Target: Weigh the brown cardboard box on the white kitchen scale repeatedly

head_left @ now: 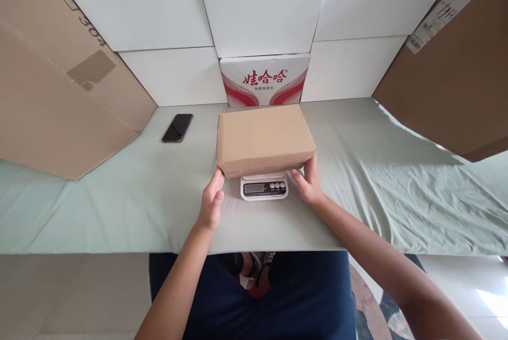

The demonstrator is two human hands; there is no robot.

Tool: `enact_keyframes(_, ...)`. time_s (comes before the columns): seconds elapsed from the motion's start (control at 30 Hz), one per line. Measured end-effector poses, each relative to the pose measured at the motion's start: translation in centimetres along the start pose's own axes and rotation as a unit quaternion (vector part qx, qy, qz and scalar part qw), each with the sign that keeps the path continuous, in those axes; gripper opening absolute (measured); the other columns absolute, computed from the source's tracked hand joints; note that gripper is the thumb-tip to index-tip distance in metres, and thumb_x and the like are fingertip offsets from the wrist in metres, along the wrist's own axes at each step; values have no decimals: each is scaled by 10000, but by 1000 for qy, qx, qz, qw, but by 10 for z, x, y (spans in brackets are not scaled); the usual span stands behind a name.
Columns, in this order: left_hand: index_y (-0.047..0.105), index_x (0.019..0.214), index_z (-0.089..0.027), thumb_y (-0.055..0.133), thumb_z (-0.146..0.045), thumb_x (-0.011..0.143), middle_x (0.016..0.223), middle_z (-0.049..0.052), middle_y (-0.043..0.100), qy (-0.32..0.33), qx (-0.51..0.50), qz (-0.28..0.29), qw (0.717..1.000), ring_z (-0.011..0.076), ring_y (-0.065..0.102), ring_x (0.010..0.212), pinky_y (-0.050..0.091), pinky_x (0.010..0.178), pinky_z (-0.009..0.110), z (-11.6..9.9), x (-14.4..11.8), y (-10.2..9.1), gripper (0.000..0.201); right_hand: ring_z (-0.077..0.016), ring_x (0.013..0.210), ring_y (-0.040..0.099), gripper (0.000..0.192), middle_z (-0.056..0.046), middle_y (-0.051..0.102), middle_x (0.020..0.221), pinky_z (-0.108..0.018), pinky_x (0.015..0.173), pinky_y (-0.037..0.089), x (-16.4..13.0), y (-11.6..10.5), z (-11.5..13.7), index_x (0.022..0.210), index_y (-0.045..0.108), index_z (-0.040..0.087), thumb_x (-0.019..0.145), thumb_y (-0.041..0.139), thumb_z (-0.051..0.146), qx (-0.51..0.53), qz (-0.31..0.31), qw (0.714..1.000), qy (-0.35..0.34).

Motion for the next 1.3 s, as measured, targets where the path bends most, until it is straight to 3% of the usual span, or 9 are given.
enact_keyframes(0.47, 394, 1551, -227, 547, -617, 909, 1662, 113, 313, 8, -6, 11, 1000, 343, 194, 1555, 189, 1280, 498, -6, 8, 4, 767, -333, 1392, 443, 690, -125, 465, 1486, -528, 1119, 464, 1, 3, 3, 1506, 339, 280, 904, 552, 544, -34, -3, 999, -6)
enact_keyframes(0.67, 363, 1564, -241, 542, -589, 926, 1664, 106, 304, 14, -8, 21, 1000, 340, 194, 1554, 195, 1280, 499, -6, 8, 5, 749, -329, 1371, 471, 626, -127, 499, 1451, -530, 1114, 466, 0, 3, 5, 1457, 397, 267, 903, 567, 505, -26, -11, 1000, -12)
enact_keyframes(0.83, 382, 1554, -262, 570, -581, 914, 1658, 93, 326, 27, -14, 6, 1000, 335, 224, 1551, 219, 1275, 494, -10, 10, 3, 739, -327, 1451, 417, 676, -113, 426, 1560, -524, 1150, 424, 0, -1, 5, 1494, 363, 299, 886, 576, 504, -12, -28, 1000, -5)
enact_keyframes(0.93, 428, 1526, -303, 559, -552, 930, 1661, 55, 331, 79, -38, -53, 995, 302, 238, 1555, 223, 1277, 469, -24, 12, -10, 659, -314, 1512, 355, 684, -49, 377, 1615, -560, 1184, 360, 7, -28, -5, 1522, 309, 386, 886, 530, 508, 35, -122, 991, 34)
enact_keyframes(1.07, 518, 1464, -337, 499, -540, 962, 1647, 28, 367, 88, -73, -94, 989, 272, 261, 1553, 230, 1274, 457, -29, 15, -22, 541, -287, 1455, 453, 621, -29, 436, 1568, -546, 1148, 393, 13, -66, -36, 1479, 361, 427, 869, 463, 478, 120, -261, 948, 139)
enact_keyframes(1.2, 538, 1448, -336, 516, -554, 947, 1636, 36, 390, 72, -74, -88, 991, 276, 285, 1544, 244, 1269, 457, -27, 15, -21, 547, -266, 1381, 534, 618, -50, 481, 1509, -501, 1111, 434, 12, -69, -66, 1440, 402, 407, 837, 473, 520, 185, -283, 912, 233)
enact_keyframes(1.3, 543, 1446, -325, 514, -569, 939, 1630, 40, 400, 63, -69, -89, 992, 278, 301, 1538, 257, 1265, 455, -25, 15, -20, 564, -263, 1366, 545, 604, -44, 495, 1483, -487, 1081, 459, 9, -63, -76, 1404, 426, 419, 821, 491, 562, 199, -272, 905, 260)
Point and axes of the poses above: each hand's wrist, its own x-axis towards the middle knuckle, its own y-axis out of the palm, z = x × y, the point moved 9 cm from there along x, towards the middle knuckle
